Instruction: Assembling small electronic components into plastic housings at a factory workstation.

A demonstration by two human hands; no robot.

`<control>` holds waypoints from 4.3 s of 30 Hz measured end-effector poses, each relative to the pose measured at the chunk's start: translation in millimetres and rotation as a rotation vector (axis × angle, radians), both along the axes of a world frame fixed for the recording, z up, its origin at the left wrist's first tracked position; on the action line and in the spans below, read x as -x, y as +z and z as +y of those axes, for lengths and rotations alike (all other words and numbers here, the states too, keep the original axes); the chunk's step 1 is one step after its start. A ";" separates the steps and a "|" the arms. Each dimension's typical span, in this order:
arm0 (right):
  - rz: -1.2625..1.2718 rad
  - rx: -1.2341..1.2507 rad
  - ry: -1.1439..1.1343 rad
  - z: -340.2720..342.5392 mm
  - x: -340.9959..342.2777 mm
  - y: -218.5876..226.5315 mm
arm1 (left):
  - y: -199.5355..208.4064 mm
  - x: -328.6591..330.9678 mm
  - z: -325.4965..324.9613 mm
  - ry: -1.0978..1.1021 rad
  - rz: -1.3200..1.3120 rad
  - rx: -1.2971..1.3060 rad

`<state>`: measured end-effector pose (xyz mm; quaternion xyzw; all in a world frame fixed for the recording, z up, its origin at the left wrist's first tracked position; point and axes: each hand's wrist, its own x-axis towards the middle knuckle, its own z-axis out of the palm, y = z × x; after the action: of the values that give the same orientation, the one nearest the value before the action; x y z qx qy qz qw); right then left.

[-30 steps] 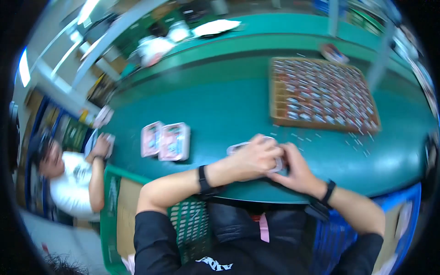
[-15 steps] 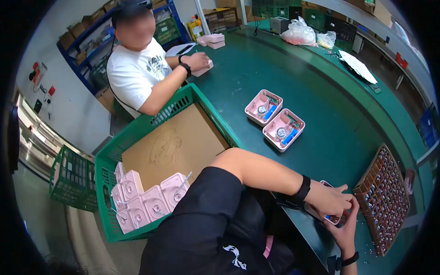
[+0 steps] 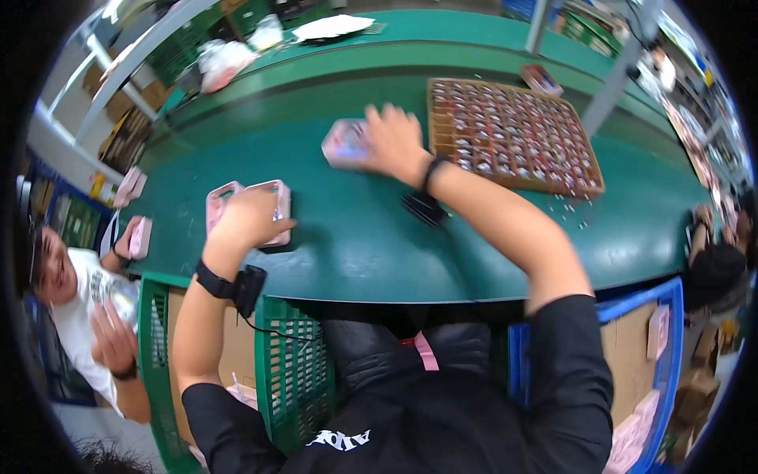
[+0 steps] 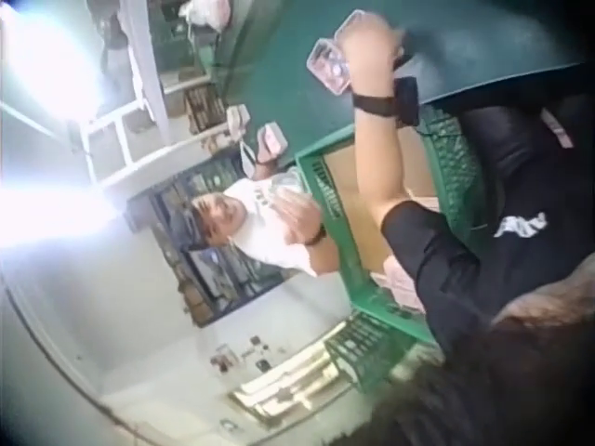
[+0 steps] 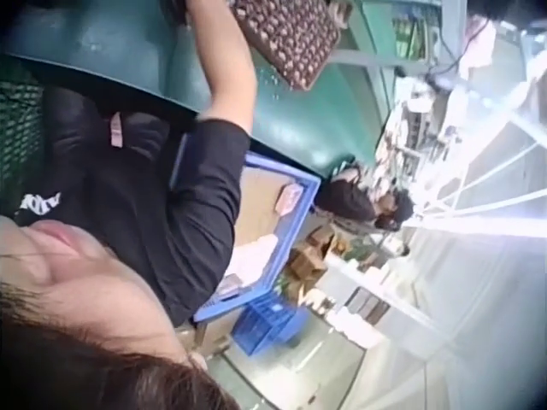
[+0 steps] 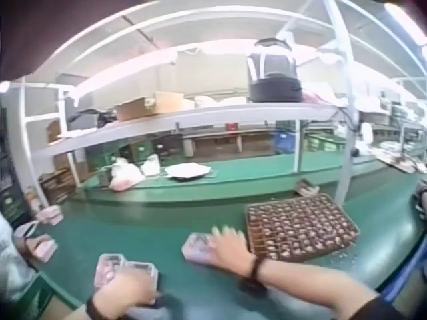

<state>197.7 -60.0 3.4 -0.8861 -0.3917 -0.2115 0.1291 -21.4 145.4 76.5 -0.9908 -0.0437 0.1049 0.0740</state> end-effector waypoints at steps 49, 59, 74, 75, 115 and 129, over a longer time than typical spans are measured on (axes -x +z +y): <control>-0.028 -0.124 0.037 -130.0 -132.5 89.7 | -59.6 30.5 -97.4 -0.597 -0.231 0.481; -0.124 0.245 0.181 -116.3 -83.2 21.7 | -68.8 34.0 -100.1 -0.649 -0.284 0.487; 0.740 -0.525 0.365 -116.6 -84.3 63.1 | -41.2 0.8 -52.3 -0.156 -0.753 1.179; 0.922 -0.463 0.409 -114.8 -48.7 77.0 | -28.6 3.9 -56.9 -0.288 -0.868 1.074; 0.620 -0.286 0.691 -118.8 110.5 -58.1 | -81.8 6.3 -60.4 -0.144 -0.414 0.833; 0.573 -0.286 0.634 -114.3 111.6 -67.7 | -81.5 9.9 -62.0 -0.176 -0.416 0.824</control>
<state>86.1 -174.3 -64.3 -0.7185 -0.5589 0.0405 0.4120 -31.3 83.4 -5.0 -0.9374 0.0717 -0.0942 -0.3274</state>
